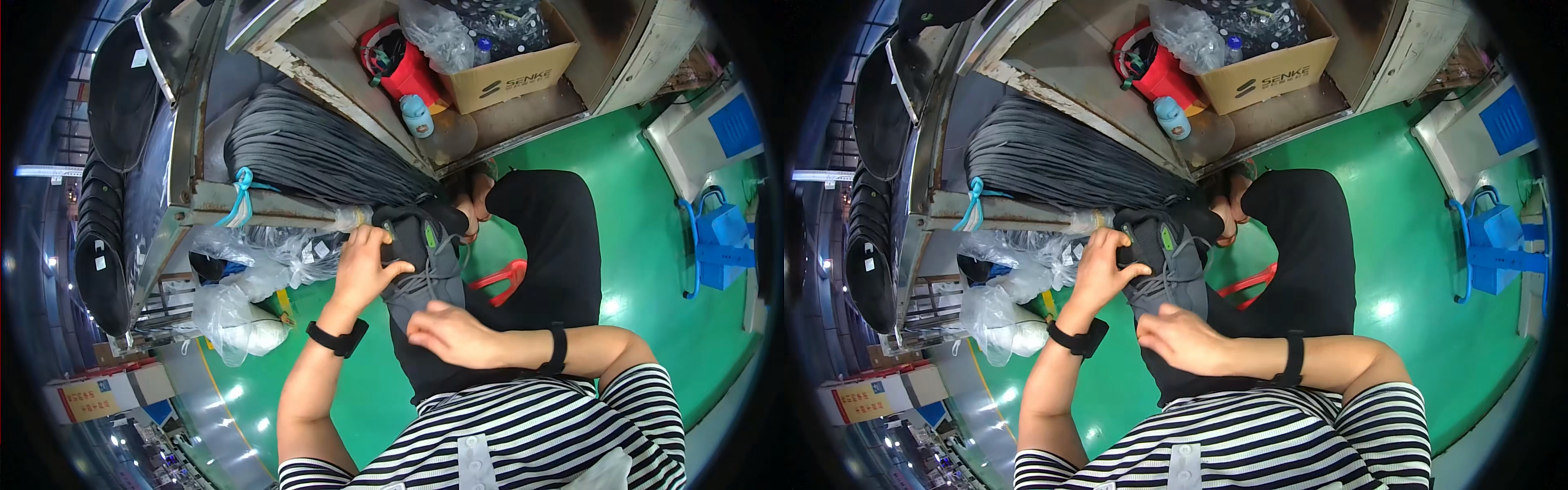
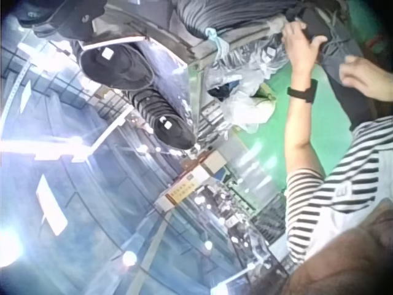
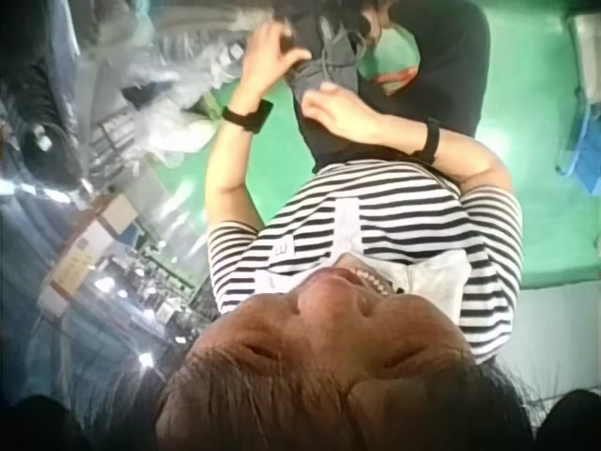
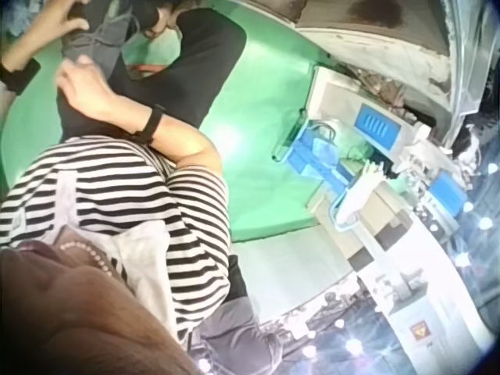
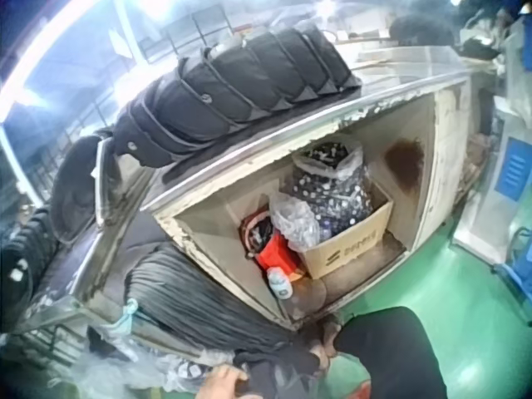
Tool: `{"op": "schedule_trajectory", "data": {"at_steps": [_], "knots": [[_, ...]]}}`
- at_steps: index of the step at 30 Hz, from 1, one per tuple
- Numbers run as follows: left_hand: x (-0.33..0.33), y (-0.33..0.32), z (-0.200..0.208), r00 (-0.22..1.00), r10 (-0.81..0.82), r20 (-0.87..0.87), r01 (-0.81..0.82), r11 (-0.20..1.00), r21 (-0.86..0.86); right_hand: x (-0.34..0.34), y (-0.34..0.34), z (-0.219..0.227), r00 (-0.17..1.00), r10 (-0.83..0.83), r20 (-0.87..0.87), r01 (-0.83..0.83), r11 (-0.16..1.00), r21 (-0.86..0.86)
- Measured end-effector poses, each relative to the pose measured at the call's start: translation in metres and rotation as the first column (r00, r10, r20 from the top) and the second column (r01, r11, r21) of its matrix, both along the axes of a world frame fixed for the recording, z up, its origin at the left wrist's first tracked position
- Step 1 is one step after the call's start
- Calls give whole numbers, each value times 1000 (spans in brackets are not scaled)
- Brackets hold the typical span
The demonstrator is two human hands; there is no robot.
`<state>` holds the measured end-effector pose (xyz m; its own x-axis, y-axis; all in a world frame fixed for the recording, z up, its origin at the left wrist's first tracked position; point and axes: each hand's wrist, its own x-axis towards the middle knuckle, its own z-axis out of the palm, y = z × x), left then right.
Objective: Insert and thread laces through the eyelets of a shoe upper.
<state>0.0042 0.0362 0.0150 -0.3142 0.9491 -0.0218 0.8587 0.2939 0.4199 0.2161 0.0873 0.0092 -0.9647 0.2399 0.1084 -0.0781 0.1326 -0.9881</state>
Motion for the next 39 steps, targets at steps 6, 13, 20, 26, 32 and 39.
{"op": "schedule_trajectory", "data": {"at_steps": [6, 13, 20, 26, 32, 39], "knots": [[12, -17, 9, 950, -72, -303, 97, 993, 69, 21, 56, -22, 981, -51, 189, 134, 881, -454], [24, -5, 3, 947, -50, -317, 84, 992, 95, -10, 51, -40, 979, -111, 173, 177, 882, -436], [22, -3, -7, 936, -122, -331, 126, 992, -9, -19, 55, -46, 954, -166, 252, 258, 879, -401], [33, 5, 10, 914, -123, -386, 132, 991, -3, -26, 72, -36, 937, -342, 76, 340, 940, 32], [33, 10, -15, 963, 42, -267, -29, 998, 54, -50, 79, -18, 943, -310, -122, 330, 819, 470], [15, 9, -31, 836, 361, 414, -515, 777, 363, -84, 74, -35, 956, -111, -271, 292, 443, 848]]}}
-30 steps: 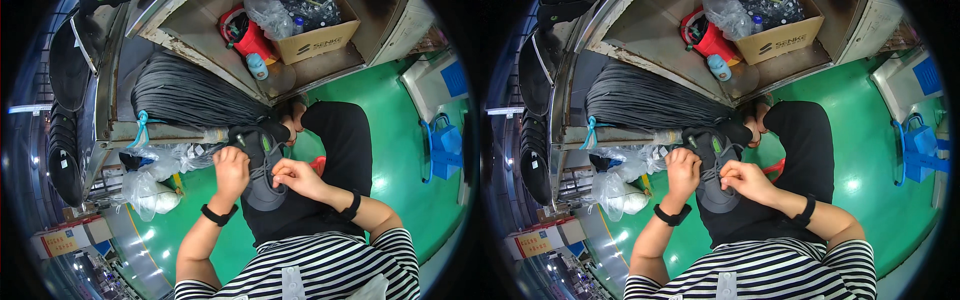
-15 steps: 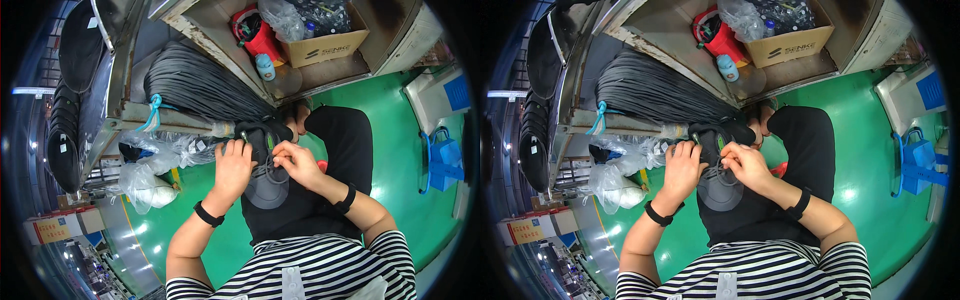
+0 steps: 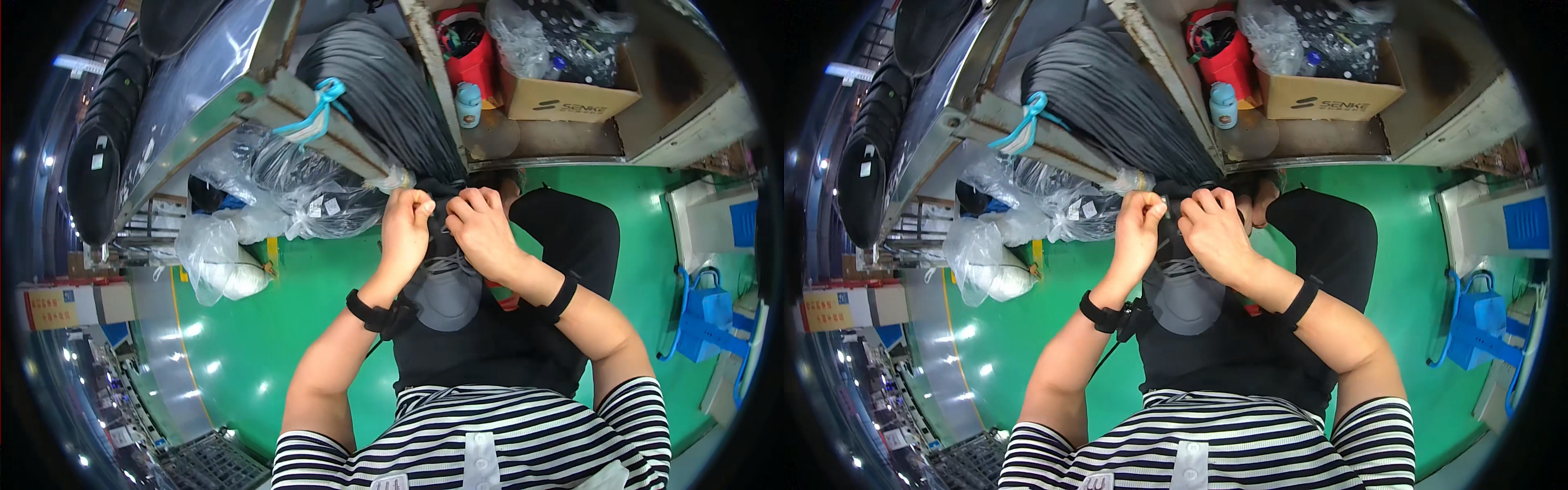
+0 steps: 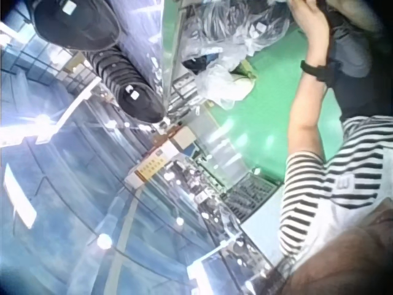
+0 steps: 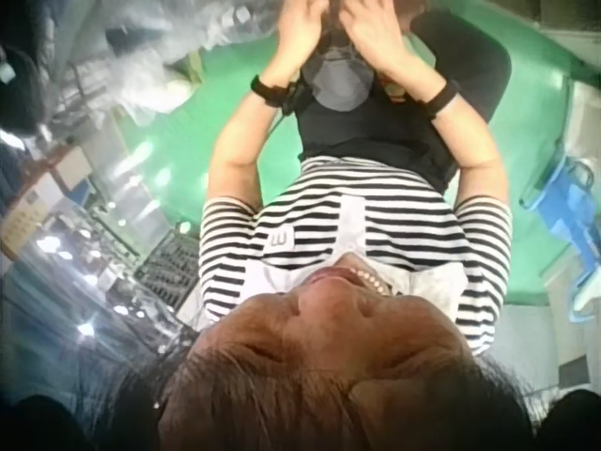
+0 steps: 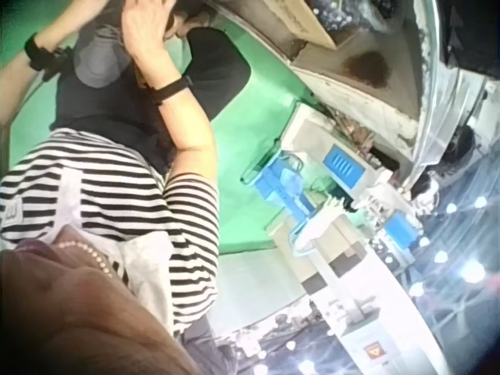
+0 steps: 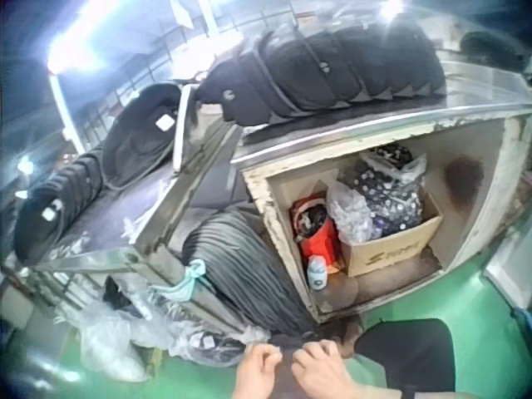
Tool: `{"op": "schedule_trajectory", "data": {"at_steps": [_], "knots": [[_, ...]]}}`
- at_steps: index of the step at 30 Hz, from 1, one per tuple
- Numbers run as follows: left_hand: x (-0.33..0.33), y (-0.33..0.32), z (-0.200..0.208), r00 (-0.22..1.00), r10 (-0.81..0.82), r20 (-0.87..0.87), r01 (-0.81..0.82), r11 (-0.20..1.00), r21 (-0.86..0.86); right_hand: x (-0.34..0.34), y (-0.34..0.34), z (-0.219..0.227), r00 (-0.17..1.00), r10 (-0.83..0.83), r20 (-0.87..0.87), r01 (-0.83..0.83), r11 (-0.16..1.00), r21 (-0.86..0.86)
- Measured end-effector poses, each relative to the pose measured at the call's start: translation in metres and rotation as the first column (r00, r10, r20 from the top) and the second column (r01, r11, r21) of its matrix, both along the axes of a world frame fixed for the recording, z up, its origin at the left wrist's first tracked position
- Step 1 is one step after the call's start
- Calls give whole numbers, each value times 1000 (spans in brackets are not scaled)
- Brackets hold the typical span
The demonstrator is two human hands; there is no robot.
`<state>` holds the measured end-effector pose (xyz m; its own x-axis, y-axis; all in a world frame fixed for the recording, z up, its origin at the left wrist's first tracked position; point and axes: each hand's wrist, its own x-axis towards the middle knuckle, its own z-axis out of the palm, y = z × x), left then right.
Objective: Insert and thread laces through the eyelets of a shoe upper.
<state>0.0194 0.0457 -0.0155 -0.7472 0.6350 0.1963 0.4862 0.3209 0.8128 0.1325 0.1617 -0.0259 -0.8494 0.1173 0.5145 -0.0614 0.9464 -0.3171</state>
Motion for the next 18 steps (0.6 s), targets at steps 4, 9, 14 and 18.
{"op": "schedule_trajectory", "data": {"at_steps": [4, 9, 14, 18], "knots": [[-1, -6, 0, 995, -89, -43, 87, 995, -50, -8, 2, -8, 996, 78, 47, -72, 992, -102], [11, -38, 27, 931, -162, -327, 113, 980, -163, -3, 6, 2, 992, 92, 88, -61, 950, -305], [24, -61, 34, 822, -302, -482, 94, 908, -408, 2, -7, 9, 988, -71, 141, 90, 987, -136], [29, -53, 25, 790, -189, -584, -55, 926, -374, -7, -18, -1, 988, -85, 132, 120, 951, -284]]}}
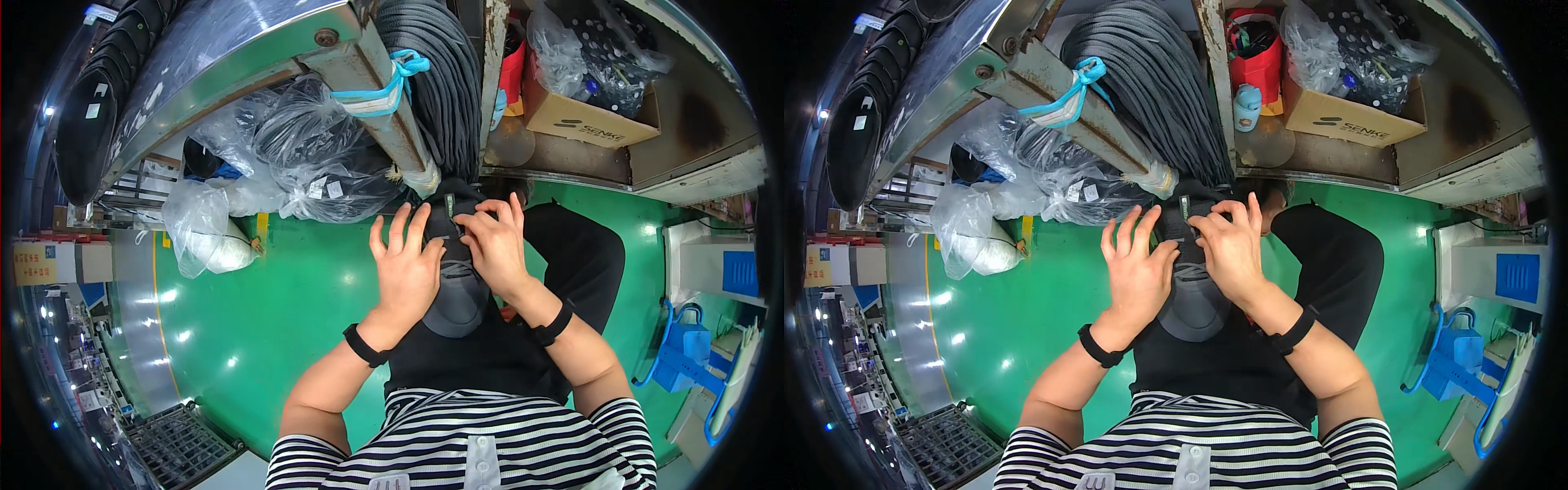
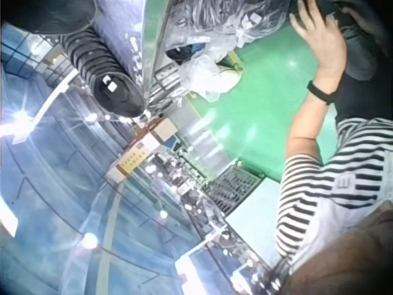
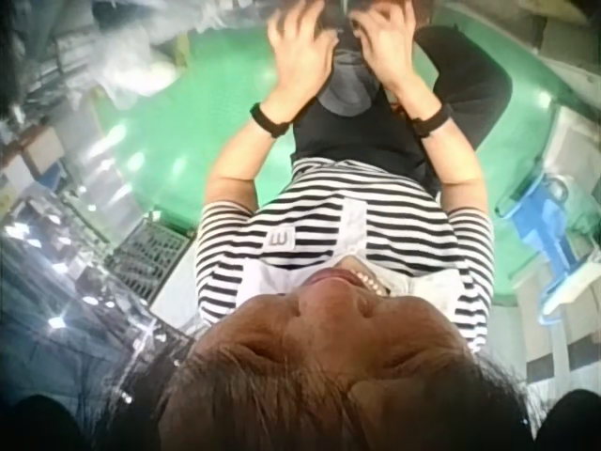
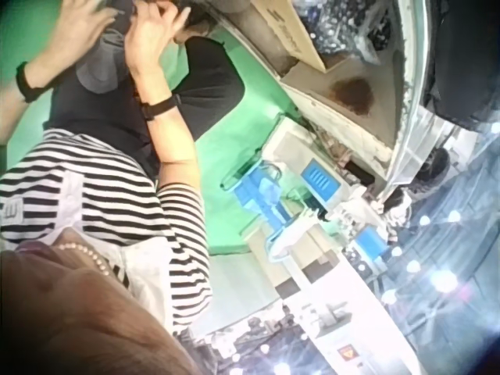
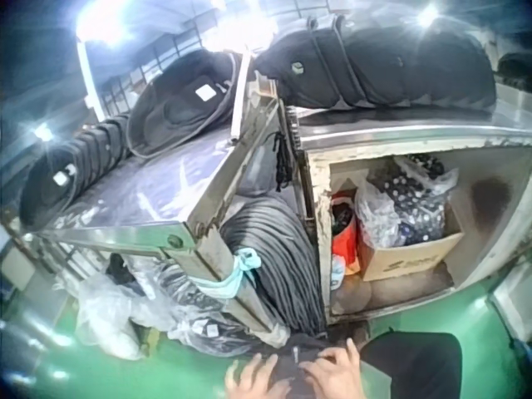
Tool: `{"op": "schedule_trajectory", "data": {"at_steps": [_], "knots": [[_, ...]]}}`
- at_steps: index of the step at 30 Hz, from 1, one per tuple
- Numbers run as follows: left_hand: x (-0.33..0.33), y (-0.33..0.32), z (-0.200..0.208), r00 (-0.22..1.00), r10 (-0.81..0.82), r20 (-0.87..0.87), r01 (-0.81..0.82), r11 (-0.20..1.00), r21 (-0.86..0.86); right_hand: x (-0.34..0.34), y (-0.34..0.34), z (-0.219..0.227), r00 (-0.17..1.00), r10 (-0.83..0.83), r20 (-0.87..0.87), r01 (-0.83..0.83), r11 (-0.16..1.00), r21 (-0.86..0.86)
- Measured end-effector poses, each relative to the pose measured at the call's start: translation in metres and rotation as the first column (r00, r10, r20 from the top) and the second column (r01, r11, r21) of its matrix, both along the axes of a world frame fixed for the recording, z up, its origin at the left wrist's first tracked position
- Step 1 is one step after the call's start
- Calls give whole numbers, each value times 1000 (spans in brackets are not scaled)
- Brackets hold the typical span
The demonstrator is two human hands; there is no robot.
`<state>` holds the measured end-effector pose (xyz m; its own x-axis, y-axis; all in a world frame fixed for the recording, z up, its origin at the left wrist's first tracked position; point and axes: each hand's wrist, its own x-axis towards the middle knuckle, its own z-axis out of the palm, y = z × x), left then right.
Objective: Insert and thread laces through the eyelets of a shoe upper.
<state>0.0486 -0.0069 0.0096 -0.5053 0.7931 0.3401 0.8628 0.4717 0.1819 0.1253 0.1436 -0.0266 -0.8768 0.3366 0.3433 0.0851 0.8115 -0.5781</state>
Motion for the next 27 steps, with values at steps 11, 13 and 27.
{"op": "schedule_trajectory", "data": {"at_steps": [11, 13, 27], "knots": [[9, 5, -11, 980, 167, 112, -175, 983, 62, 4, -2, -3, 993, -77, -90, 71, 995, -66], [10, 8, -14, 973, 173, 151, -184, 981, 66, 1, -3, -3, 994, -55, -90, 47, 994, -95], [-9, -8, 4, 964, 224, 142, -258, 917, 303, 4, 36, 16, 990, -85, -112, 92, 994, 58]]}}
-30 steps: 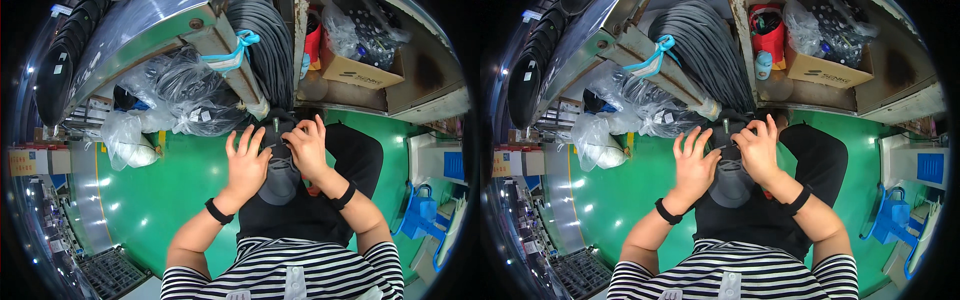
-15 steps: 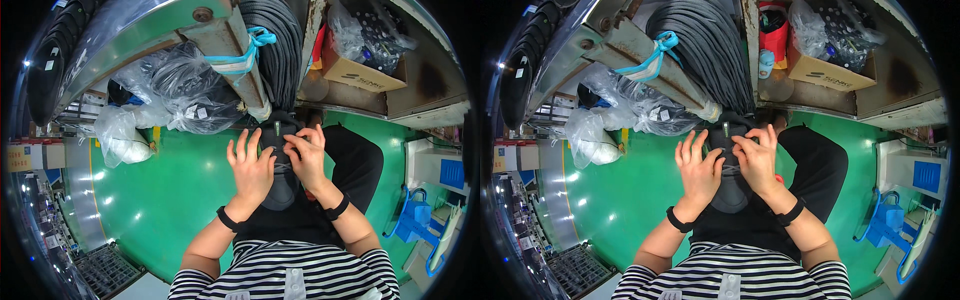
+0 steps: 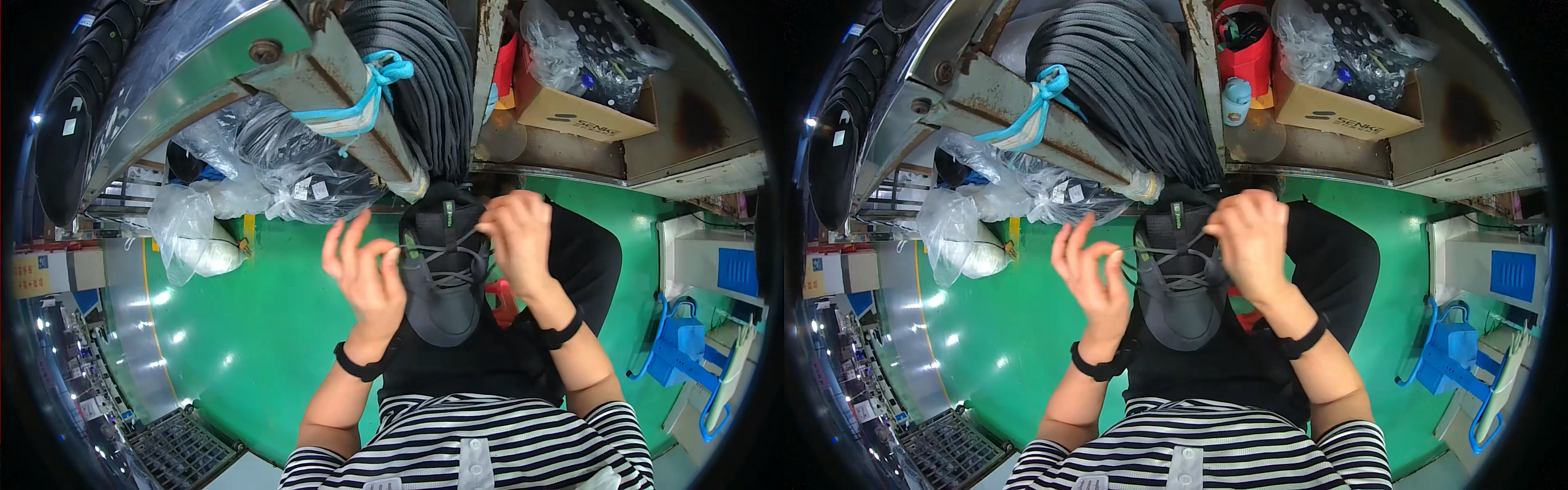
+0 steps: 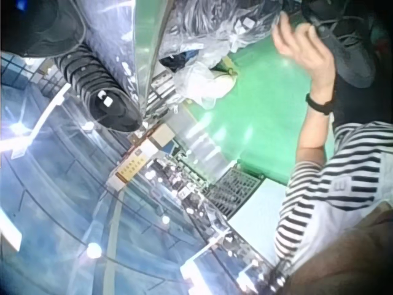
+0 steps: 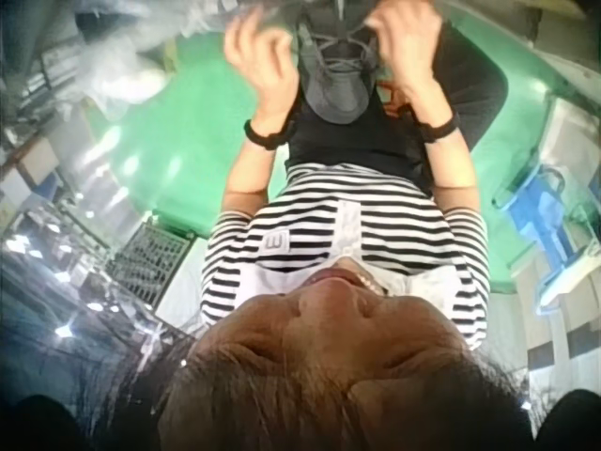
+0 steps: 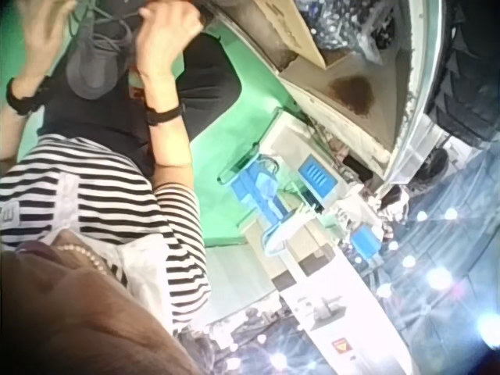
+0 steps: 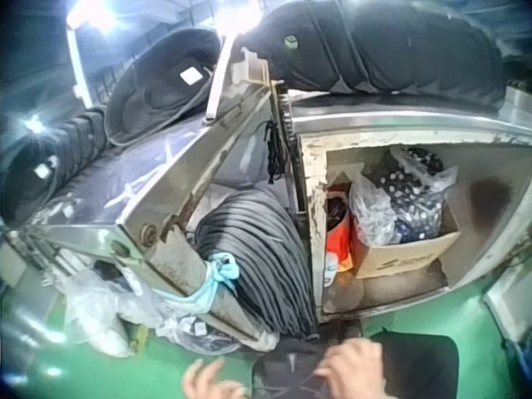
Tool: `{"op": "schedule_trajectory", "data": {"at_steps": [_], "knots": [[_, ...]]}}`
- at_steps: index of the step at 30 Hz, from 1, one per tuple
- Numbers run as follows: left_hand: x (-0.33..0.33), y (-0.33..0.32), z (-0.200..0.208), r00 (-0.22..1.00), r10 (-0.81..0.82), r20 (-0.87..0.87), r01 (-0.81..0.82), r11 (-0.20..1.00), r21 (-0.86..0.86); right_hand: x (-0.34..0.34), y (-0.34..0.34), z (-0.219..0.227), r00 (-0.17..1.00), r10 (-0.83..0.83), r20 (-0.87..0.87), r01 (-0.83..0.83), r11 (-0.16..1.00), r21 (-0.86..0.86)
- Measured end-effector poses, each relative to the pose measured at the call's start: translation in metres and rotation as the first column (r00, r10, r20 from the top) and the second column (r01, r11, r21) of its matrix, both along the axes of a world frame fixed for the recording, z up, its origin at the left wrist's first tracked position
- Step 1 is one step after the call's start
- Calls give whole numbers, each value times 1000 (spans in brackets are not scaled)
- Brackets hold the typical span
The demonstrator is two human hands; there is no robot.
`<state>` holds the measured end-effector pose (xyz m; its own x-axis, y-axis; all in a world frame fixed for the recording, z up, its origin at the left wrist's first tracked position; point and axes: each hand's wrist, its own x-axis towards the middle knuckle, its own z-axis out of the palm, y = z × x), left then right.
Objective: Insert and thread laces through the eyelets of a shoe upper.
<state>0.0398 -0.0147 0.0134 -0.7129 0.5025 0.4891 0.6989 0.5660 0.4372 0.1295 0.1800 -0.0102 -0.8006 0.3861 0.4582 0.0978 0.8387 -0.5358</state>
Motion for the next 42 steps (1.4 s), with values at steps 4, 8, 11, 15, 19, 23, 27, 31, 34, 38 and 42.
{"op": "schedule_trajectory", "data": {"at_steps": [4, 8, 11, 15, 19, 23, 27, 31, 34, 38, 42], "knots": [[5, -1, 0, 899, -302, 318, 167, 906, 388, 37, 35, 9, 995, -79, -60, -42, 218, -975], [20, 34, 7, 477, -623, 620, 132, 748, 650, 17, -5, 20, 973, 93, -210, -186, -216, -959], [-26, 13, -3, 545, -447, 710, -133, 789, 600, 28, 36, -6, 998, 58, -35, -44, 174, -984], [-138, -159, -2, 677, 6, 736, -575, 628, 524, 156, 189, -43, 903, -412, 119, 223, 214, -951], [-144, -238, -11, 788, 347, 509, -573, 715, 401, 262, 245, -62, 807, -588, 45, 112, 78, -991], [-48, -80, 0, 904, -65, 424, 63, 998, 19, 94, 48, -2, 972, -22, 233, 209, 536, -818], [-7, -7, 10, 815, -477, 331, 536, 836, -117, 45, -26, -29, 891, 124, 436, 249, 670, -699], [-8, 10, 7, 809, -506, 299, 585, 748, -314, 45, -29, -66, 910, 179, 374, 184, 633, -752], [-25, 17, 14, 746, -546, 383, 663, 667, -340, 48, -34, -92, 981, 181, 70, -5, 386, -923], [-52, 1, 28, 662, -558, 501, 742, 582, -332, 41, -42, -85, 989, 144, 35, -32, 438, -898], [-37, -9, 18, 706, -464, 535, 659, 707, -256, 50, -35, -89, 977, 213, 25, -48, 334, -941]]}}
